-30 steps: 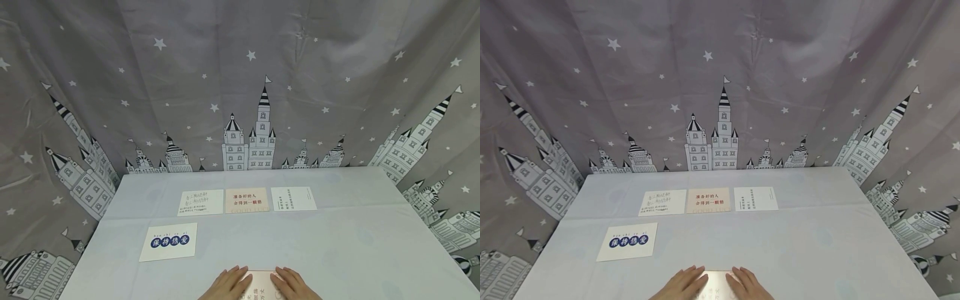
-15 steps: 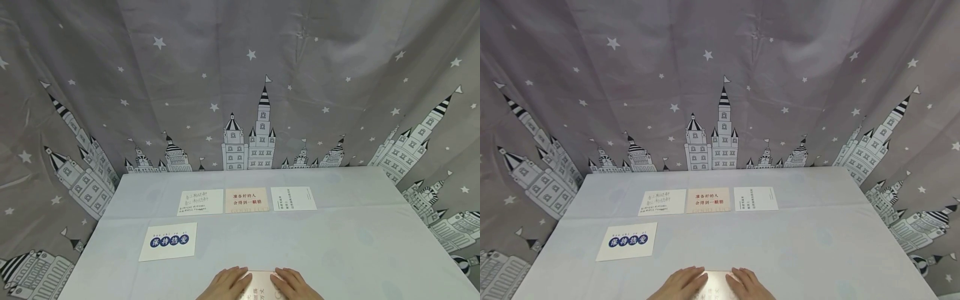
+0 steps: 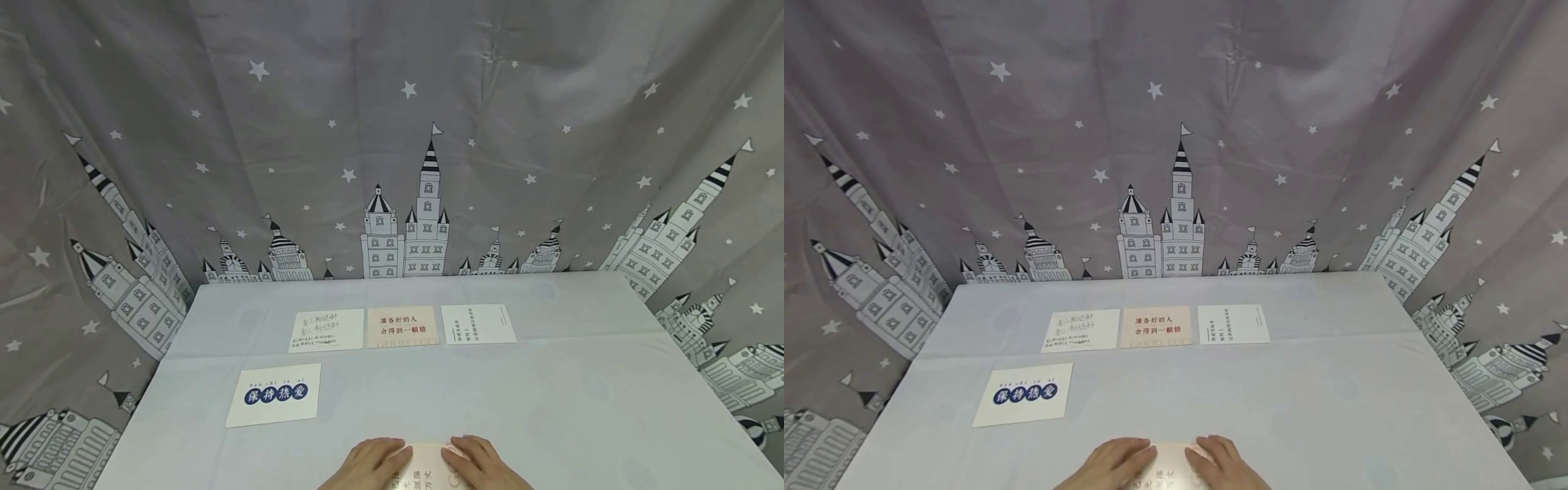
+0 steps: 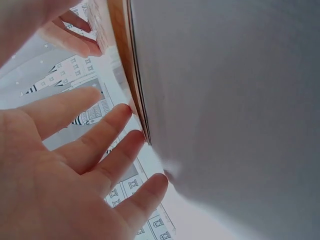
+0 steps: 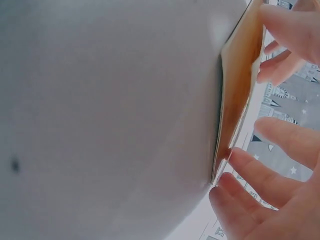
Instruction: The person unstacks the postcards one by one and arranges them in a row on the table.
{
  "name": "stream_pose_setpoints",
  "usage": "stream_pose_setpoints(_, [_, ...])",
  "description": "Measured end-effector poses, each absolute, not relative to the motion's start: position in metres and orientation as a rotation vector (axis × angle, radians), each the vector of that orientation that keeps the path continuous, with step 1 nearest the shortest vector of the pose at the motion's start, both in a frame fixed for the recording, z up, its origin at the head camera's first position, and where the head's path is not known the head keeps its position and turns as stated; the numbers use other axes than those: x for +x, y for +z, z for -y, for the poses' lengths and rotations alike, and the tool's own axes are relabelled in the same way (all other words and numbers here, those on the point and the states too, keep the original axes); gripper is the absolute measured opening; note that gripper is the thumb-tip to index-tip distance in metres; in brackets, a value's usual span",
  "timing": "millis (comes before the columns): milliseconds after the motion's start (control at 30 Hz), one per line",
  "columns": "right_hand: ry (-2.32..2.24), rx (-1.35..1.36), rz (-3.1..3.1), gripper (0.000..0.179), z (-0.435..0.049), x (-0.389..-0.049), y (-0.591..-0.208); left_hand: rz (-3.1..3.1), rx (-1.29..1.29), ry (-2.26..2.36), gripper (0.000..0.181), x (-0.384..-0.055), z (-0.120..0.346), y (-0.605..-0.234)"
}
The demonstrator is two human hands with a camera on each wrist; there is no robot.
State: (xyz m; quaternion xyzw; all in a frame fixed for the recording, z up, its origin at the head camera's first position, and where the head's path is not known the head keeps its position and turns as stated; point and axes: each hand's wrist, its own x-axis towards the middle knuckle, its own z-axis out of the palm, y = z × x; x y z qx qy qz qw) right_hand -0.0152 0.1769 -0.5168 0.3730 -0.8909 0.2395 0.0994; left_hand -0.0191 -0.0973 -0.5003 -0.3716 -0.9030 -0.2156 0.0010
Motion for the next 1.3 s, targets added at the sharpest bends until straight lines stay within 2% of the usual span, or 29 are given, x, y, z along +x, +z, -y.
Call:
stream_pose_setpoints(500, [0.764, 1.079, 2.611, 0.067, -0.176, -0.015, -0.517, 2.898, -1.191, -0.713, 0.081, -0.022, 0.1, -0.497])
stream_pose_setpoints(1300, [0.766, 1.16, 2.748, 0.081, -0.173, -0.032, -0.497, 2.872, -1.191, -0.79, 0.093, -0.035, 0.112, -0.484])
